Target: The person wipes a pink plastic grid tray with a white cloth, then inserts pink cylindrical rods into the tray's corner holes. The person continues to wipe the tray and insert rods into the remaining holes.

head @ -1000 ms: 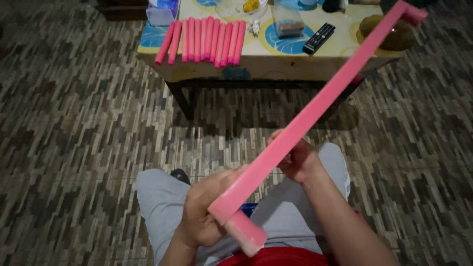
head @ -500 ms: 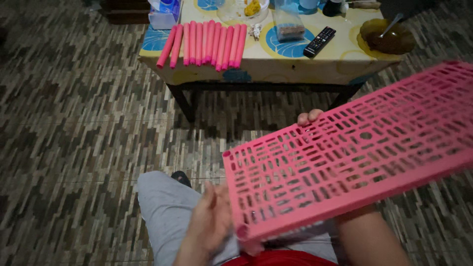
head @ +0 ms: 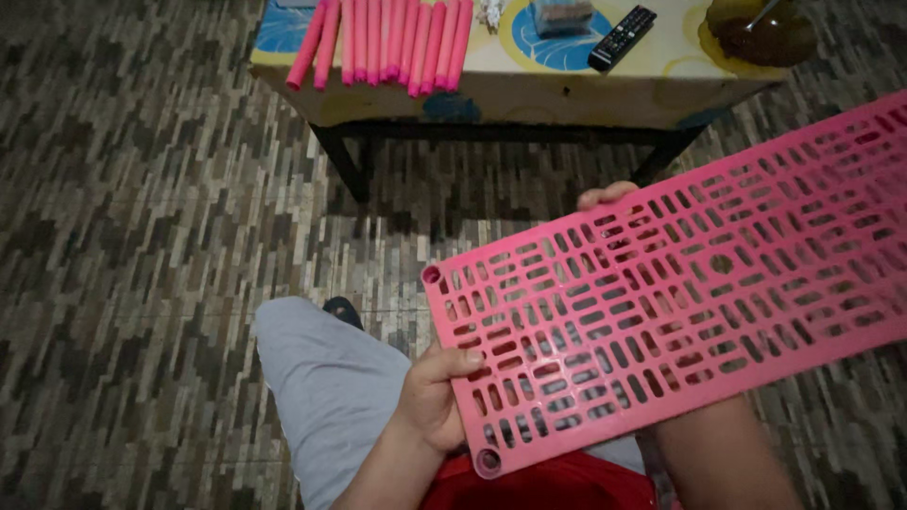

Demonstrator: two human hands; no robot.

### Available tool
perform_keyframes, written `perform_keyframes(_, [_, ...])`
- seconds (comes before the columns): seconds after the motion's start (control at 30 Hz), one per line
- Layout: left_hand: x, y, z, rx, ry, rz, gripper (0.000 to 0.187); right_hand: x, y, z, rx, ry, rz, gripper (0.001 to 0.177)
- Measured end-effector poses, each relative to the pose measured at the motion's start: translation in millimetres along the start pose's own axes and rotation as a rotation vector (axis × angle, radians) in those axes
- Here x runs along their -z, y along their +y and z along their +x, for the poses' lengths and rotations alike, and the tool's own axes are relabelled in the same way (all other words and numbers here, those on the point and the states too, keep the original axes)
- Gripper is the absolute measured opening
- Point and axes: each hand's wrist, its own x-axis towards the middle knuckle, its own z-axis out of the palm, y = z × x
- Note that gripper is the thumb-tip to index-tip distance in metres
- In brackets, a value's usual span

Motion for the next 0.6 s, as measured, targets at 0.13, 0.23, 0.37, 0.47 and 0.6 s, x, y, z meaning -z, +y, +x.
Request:
perform_keyframes(0.13, [3, 6, 2, -0.105, -0.074, 0.066, 0.071, 2, 1, -25, -0.046, 0.176, -0.137, 0.040])
perform_keyframes(0.23, [6, 17, 0, -0.233, -0.083, 0.214, 0.074, -5, 4, -45, -0.196, 0.444, -0.450, 0.036])
perform_keyframes(0.37, [12, 36, -3, -0.383, -0.023, 0.296, 0.073, -34, 0, -67, -0.630, 0.727, -1.066, 0.032])
perform_keyframes(0.47, [16, 46, -5, -0.476, -0.014, 0.337, 0.068, -71, -15, -70, -0.713, 0.806, -1.279, 0.030])
perform_keyframes(0.6, [18, 50, -3, -0.548, -0.039, 0.376, 0.062, -121, -34, -45, -0.539, 0.788, -1.254, 0.029])
